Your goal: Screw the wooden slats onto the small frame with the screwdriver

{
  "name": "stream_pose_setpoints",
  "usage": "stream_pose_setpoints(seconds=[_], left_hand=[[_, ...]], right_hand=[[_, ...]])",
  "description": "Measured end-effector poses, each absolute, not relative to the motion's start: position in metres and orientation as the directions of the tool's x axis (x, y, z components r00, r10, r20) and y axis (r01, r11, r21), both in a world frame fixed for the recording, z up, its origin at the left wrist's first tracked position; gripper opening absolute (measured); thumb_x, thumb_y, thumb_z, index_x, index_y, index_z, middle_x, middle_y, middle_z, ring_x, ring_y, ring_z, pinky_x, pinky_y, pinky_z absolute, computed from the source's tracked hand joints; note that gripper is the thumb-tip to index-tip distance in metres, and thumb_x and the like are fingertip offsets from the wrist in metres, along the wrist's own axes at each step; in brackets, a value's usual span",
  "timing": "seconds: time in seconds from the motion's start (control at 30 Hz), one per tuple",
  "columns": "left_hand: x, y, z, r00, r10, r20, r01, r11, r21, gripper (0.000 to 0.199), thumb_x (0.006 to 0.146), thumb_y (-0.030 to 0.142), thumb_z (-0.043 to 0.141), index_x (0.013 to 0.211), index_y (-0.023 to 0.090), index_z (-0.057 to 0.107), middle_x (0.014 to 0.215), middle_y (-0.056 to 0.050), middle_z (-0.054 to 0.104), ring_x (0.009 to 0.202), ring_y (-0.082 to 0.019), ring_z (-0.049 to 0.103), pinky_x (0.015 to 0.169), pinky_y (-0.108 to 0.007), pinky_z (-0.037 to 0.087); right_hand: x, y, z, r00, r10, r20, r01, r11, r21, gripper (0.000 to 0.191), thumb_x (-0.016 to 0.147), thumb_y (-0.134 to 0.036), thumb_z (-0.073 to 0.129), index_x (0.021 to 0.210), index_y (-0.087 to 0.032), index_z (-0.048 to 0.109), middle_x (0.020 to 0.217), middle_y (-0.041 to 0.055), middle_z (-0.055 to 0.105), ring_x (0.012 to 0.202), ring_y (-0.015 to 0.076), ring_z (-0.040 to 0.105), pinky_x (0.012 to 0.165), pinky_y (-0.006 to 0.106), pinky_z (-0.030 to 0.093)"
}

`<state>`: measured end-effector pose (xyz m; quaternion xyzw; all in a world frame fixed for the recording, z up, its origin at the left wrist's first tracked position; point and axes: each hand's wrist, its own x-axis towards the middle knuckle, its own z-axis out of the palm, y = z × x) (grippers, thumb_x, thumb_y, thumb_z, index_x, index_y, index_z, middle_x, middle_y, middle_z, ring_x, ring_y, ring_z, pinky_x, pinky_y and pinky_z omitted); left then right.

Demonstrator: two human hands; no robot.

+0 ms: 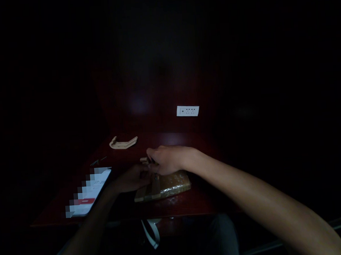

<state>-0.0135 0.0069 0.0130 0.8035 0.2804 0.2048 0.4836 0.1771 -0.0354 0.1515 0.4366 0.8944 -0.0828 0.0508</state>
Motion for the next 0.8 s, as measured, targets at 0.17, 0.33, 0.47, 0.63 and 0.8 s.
stream_pose_setpoints(seconds=[0.17,0.33,0.47,0.63,0.8], left_hand=[[-0.014,0.007,0.013,0.763,0.642,0.080,0.232,-0.386,0.893,0.017,0.082,0.026,0.062,0.091,0.015,0.070,0.089,-0.004,0.070,0.081,-0.017,0.063,0.073,-0.028,0.048],[-0.013,0.007,0.012,0.752,0.656,0.059,0.257,-0.374,0.891,0.016,0.081,0.022,0.061,0.090,0.016,0.071,0.086,-0.004,0.071,0.076,-0.015,0.062,0.068,-0.026,0.047],[-0.013,0.007,0.011,0.754,0.655,0.054,0.247,-0.359,0.900,0.018,0.081,0.023,0.061,0.095,0.016,0.071,0.085,-0.002,0.070,0.073,-0.014,0.061,0.065,-0.025,0.046],[-0.012,0.004,0.015,0.750,0.660,0.041,0.250,-0.341,0.906,0.021,0.082,0.027,0.063,0.097,0.015,0.070,0.086,-0.004,0.071,0.074,-0.016,0.062,0.065,-0.027,0.046],[-0.010,0.000,0.022,0.732,0.681,0.019,0.274,-0.320,0.907,0.025,0.083,0.037,0.065,0.092,0.014,0.072,0.089,-0.006,0.071,0.077,-0.017,0.061,0.067,-0.028,0.046]], right_hand=[[0.176,-0.038,0.155,-0.671,0.735,-0.093,0.741,0.660,-0.125,0.018,0.093,-0.029,0.047,0.105,-0.017,0.054,0.099,0.0093,0.069,0.075,0.0167,0.062,0.060,0.026,0.040],[0.179,-0.035,0.154,-0.650,0.744,-0.153,0.756,0.653,-0.040,0.027,0.098,-0.037,0.041,0.106,-0.017,0.057,0.089,0.0096,0.070,0.069,0.0180,0.062,0.056,0.027,0.037],[0.178,-0.036,0.154,-0.642,0.751,-0.157,0.764,0.643,-0.047,0.033,0.098,-0.045,0.041,0.106,-0.018,0.058,0.088,0.0090,0.070,0.068,0.0183,0.062,0.055,0.028,0.037],[0.177,-0.038,0.159,-0.651,0.747,-0.137,0.758,0.647,-0.078,0.023,0.097,-0.034,0.044,0.107,-0.019,0.056,0.088,0.0074,0.069,0.066,0.0161,0.060,0.054,0.026,0.036],[0.179,-0.034,0.157,-0.670,0.733,-0.116,0.741,0.670,-0.049,0.030,0.099,-0.039,0.040,0.104,-0.017,0.059,0.084,0.0090,0.069,0.068,0.0178,0.062,0.058,0.028,0.039]])
